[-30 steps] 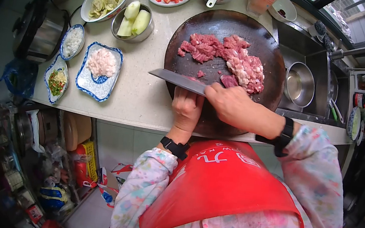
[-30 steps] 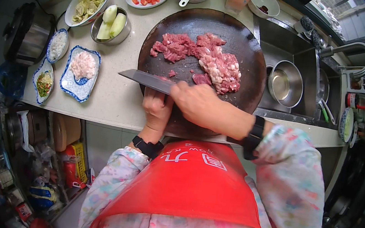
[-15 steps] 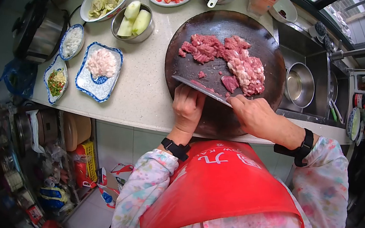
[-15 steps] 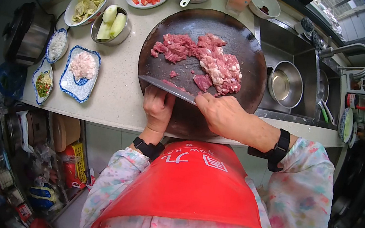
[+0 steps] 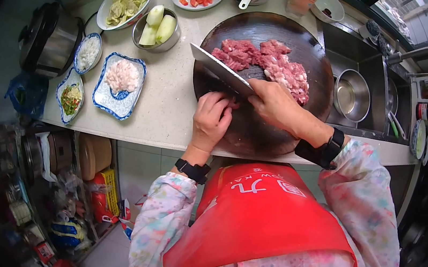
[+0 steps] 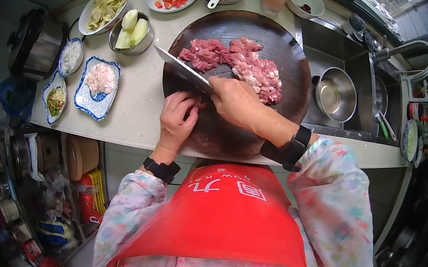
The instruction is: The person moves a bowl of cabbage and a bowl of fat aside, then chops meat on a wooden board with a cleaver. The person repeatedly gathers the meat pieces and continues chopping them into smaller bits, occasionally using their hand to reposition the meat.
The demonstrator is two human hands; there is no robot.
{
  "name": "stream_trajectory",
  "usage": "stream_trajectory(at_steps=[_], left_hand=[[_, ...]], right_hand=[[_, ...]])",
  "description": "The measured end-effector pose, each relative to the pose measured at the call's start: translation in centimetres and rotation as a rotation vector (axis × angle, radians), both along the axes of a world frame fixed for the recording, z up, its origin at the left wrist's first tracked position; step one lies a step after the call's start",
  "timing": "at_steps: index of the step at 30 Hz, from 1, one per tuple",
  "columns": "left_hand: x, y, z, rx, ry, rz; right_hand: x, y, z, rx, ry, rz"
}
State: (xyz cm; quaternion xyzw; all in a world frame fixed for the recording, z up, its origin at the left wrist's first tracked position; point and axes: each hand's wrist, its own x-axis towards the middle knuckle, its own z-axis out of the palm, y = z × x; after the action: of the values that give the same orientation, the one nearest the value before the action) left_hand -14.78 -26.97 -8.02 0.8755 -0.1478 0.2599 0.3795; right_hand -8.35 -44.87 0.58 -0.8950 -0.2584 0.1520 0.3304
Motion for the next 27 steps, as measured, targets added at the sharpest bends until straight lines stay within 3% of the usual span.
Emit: stream_trajectory(at_steps=[3,7,12,15,22,27], left_hand=[[-0.4,-0.7,0.4,-0.064,0.003,0.088],[0.5,-1.0,-1.8,-0.050,-0.072,0.154],[-0.1,-1.0,-1.8,0.013,-0.091,0.172],[0.0,-0.8,-2.1,-0.021,-0.035,0.130],[0.2,-0.7,-2.8,-0.031,-0.073,0.135],[0.5,-1.0,-2.3,-0.043,-0.064,0.123]], right_hand=[[-1.2,-0.6,0.5,-0.009,0.027,-0.025],[-3.6,-1.0,0.5,0.025,-0.150,0.038],[-5.0,-1.7,1.2,-0.287,-0.122,0.240],[-5.9,-3.4,2.3,-0.340,-0.077,0.259],[-5.4,-1.5,2.7,-0.369,-0.241,0.289],[-3.4,2.1,-0.7,-0.300,-0.307,0.252]])
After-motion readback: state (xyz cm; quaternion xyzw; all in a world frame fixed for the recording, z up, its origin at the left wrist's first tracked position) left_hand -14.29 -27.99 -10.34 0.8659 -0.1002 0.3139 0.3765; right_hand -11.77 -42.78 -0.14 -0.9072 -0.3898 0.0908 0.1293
